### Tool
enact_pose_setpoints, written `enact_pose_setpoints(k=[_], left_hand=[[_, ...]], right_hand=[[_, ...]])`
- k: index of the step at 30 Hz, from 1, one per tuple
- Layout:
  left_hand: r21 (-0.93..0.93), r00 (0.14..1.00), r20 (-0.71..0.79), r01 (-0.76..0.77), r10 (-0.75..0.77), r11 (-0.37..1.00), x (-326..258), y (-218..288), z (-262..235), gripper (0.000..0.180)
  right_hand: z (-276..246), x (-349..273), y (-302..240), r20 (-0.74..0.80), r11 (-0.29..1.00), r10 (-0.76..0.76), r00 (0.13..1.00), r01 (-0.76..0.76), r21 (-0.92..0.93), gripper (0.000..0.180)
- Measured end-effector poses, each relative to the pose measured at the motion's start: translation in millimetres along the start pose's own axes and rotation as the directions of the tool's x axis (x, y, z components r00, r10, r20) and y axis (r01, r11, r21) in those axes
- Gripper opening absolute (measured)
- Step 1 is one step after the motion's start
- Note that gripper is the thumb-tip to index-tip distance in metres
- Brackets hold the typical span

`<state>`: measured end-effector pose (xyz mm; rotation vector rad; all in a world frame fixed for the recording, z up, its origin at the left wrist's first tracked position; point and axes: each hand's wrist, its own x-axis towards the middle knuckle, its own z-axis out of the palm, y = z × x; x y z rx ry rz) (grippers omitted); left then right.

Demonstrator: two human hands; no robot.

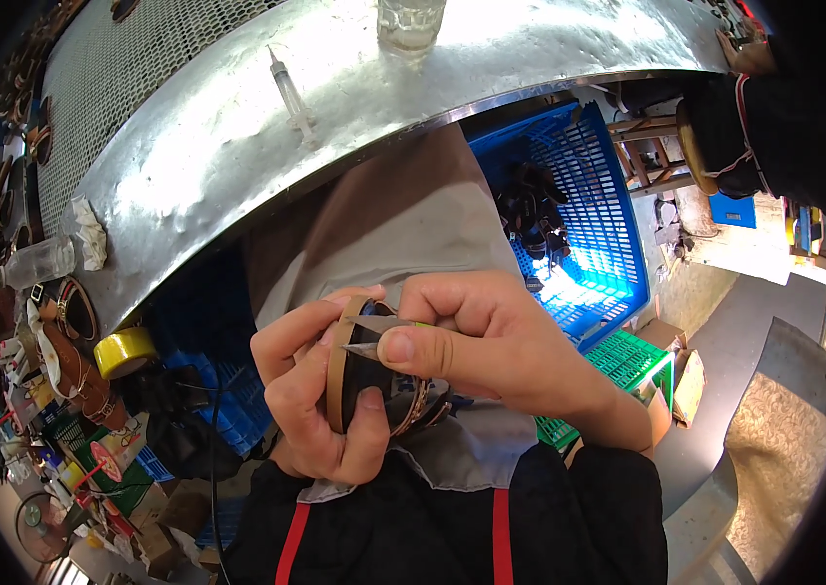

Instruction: Cleaning and inspecting sandals on a factory production line.

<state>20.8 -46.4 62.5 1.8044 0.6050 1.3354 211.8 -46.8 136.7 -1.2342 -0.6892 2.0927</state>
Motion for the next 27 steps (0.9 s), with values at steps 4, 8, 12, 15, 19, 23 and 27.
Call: enact_pose_setpoints(k=[4,8,12,15,19,23,27], left_hand=[[0.007,1.000,0.003,0.014,-0.014,1.000,-2,-2,-1,0.059],[0.002,0.999,-0.008,0.045,-0.045,0.999,-5,-7,-4,0.054],[0.049,0.997,0.023,0.077,-0.078,0.996,-4,0,-3,0.051],[-0.116,1.000,0.027,0.008,-0.005,0.993,-2,29,6,0.050],[-0.146,0.997,-0.014,0.071,-0.074,0.987,1,-2,-9,0.047],[-0.177,0.997,-0.003,0.078,-0.080,0.981,1,-2,-10,0.045],[-0.216,0.987,0.041,0.158,-0.152,0.964,3,4,-28,0.055]], right_hand=[[0,2,2,-0.042,1.000,-0.011,0.999,0.012,0.014,0.026],[1,9,6,-0.033,0.998,-0.041,0.999,0.043,0.042,0.025],[-8,23,13,-0.129,0.996,-0.037,0.991,0.047,0.075,0.026],[-22,43,26,-0.172,0.981,-0.057,0.983,0.087,0.171,0.026],[-26,41,32,-0.194,0.942,-0.196,0.961,0.239,0.235,0.024],[-10,36,18,-0.202,0.906,-0.397,0.895,0.418,0.071,0.022],[-6,33,21,-0.097,0.834,-0.551,0.829,0.543,-0.094,0.017]])
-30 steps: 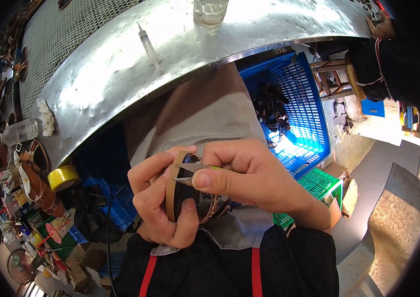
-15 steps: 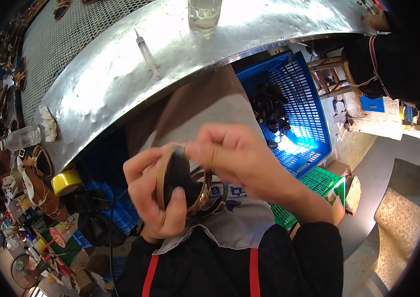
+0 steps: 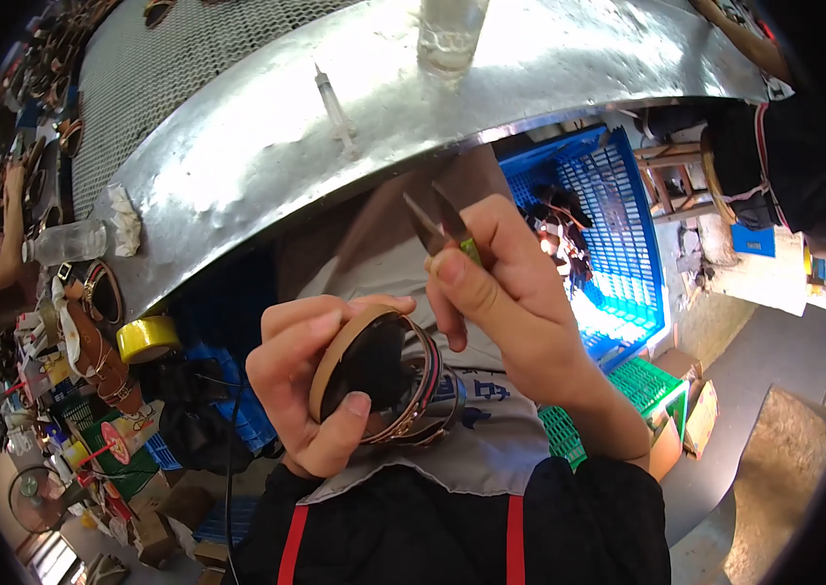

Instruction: Cleaning and inspecting sandals on a factory production line.

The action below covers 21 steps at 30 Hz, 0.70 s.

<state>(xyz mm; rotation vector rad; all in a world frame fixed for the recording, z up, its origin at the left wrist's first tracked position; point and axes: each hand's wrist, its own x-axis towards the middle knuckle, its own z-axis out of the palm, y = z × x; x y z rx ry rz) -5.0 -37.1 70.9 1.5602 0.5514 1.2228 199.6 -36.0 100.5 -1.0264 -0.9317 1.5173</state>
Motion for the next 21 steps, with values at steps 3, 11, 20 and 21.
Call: enact_pose_setpoints(k=[3,11,20,21], left_hand=[[-0.039,0.996,-0.029,0.081,-0.082,0.996,9,10,-13,0.058],[-0.129,0.916,-0.064,0.387,-0.397,0.913,27,19,-45,0.035],[-0.396,0.772,-0.153,0.524,-0.617,0.754,36,-6,-50,0.030],[-0.346,0.751,-0.161,0.564,-0.640,0.749,40,-11,-51,0.031]], right_hand=[[-2,2,10,0.063,0.997,-0.025,0.998,0.029,-0.069,0.017],[13,2,63,0.094,0.993,0.096,0.991,-0.088,-0.082,0.018],[18,8,65,0.037,0.987,0.153,0.988,-0.151,-0.060,0.019],[16,11,65,0.014,0.991,0.120,0.993,-0.119,-0.069,0.018]])
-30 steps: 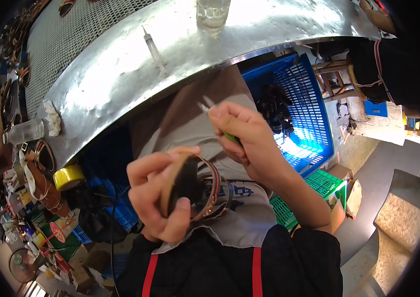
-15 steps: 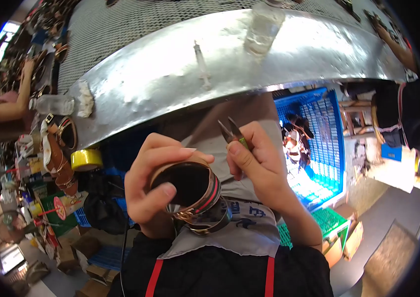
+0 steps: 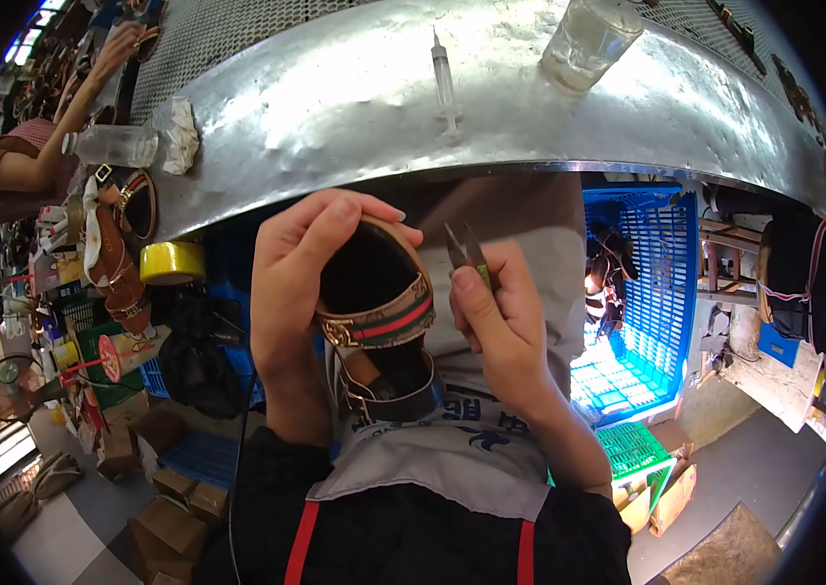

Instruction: Cleaning and inspecting sandals on a factory production line.

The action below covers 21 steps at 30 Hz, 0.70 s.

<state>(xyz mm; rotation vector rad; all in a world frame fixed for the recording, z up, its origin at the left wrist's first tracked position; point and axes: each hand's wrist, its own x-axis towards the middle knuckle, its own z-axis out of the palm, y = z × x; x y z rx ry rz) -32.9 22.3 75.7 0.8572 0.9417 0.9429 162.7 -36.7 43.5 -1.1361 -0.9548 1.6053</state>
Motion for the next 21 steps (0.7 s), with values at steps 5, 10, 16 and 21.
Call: enact_pose_setpoints(k=[5,10,16,21], left_hand=[[0.021,0.994,-0.035,0.100,-0.100,0.995,33,-16,-17,0.035],[0.048,0.985,0.045,0.165,-0.167,0.985,47,-12,-26,0.035],[-0.137,0.952,0.288,0.145,-0.101,0.980,51,-30,-39,0.039],[-0.485,0.868,0.497,0.294,-0.017,0.824,43,-44,-40,0.043]], right_hand=[[-12,23,6,-0.032,0.999,-0.030,0.999,0.029,-0.025,0.015],[-22,60,-19,-0.141,0.705,-0.317,0.938,0.134,-0.696,0.015],[-21,128,-29,-0.060,0.272,-0.561,0.826,0.115,-0.955,0.023],[-13,114,-31,-0.078,0.069,-0.552,0.830,-0.048,-0.996,0.037]])
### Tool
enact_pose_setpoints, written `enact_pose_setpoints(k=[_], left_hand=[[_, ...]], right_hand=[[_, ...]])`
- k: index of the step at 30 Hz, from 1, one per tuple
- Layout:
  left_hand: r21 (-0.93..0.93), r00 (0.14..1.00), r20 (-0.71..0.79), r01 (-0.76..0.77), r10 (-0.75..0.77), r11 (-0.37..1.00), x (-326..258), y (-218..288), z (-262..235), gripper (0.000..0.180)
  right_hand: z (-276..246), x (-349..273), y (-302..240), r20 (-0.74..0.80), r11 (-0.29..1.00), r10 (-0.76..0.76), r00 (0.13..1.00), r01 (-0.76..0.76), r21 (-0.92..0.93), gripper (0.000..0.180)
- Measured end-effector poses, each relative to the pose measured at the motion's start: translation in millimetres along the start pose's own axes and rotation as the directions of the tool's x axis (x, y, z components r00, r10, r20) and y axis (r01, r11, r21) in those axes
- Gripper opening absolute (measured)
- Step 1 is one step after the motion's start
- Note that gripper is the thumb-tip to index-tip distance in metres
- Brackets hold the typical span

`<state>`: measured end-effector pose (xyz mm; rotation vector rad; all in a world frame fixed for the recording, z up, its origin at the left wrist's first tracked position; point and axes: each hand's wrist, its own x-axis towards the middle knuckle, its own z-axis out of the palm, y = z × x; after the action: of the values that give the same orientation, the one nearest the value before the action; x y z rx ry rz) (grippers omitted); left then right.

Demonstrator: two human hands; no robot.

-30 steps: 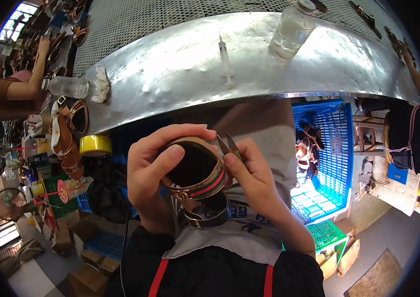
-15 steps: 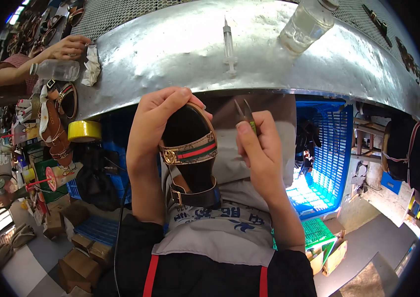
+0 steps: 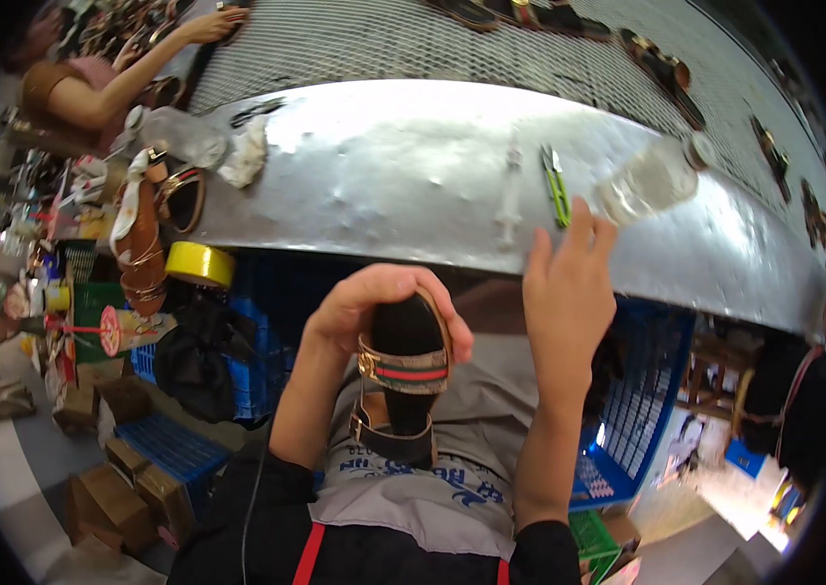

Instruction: Cleaning and inspecting sandals on a factory production line.

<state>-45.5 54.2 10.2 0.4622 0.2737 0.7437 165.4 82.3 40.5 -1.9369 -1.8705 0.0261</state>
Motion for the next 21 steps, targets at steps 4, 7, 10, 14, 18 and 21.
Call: enact_pose_setpoints(k=[4,7,10,14,18,21], left_hand=[[-0.170,0.999,-0.005,0.032,-0.033,0.985,-11,-6,-14,0.036],[-0.211,0.995,-0.052,0.072,-0.085,0.975,-20,-1,-10,0.033],[-0.139,0.996,0.087,0.033,-0.021,0.990,-23,3,-8,0.035],[-0.240,0.986,0.112,-0.098,0.128,0.966,-28,-5,1,0.039],[-0.189,0.959,0.055,-0.264,0.279,0.946,-46,-13,1,0.039],[-0.135,0.953,-0.024,-0.302,0.301,0.944,-63,-19,0,0.037]], right_hand=[[-6,-7,-9,-0.001,0.995,-0.007,1.000,0.007,0.099,0.035],[-2,6,-17,-0.012,0.983,-0.082,0.997,0.083,0.167,0.030],[-3,17,-37,-0.040,0.942,-0.168,0.985,0.172,0.289,0.026],[-3,20,-68,0.062,0.860,-0.249,0.967,0.191,0.473,0.021],[21,39,-118,0.063,0.729,-0.512,0.857,0.394,0.559,0.018],[65,66,-186,0.091,0.556,-0.751,0.654,0.553,0.621,0.021]])
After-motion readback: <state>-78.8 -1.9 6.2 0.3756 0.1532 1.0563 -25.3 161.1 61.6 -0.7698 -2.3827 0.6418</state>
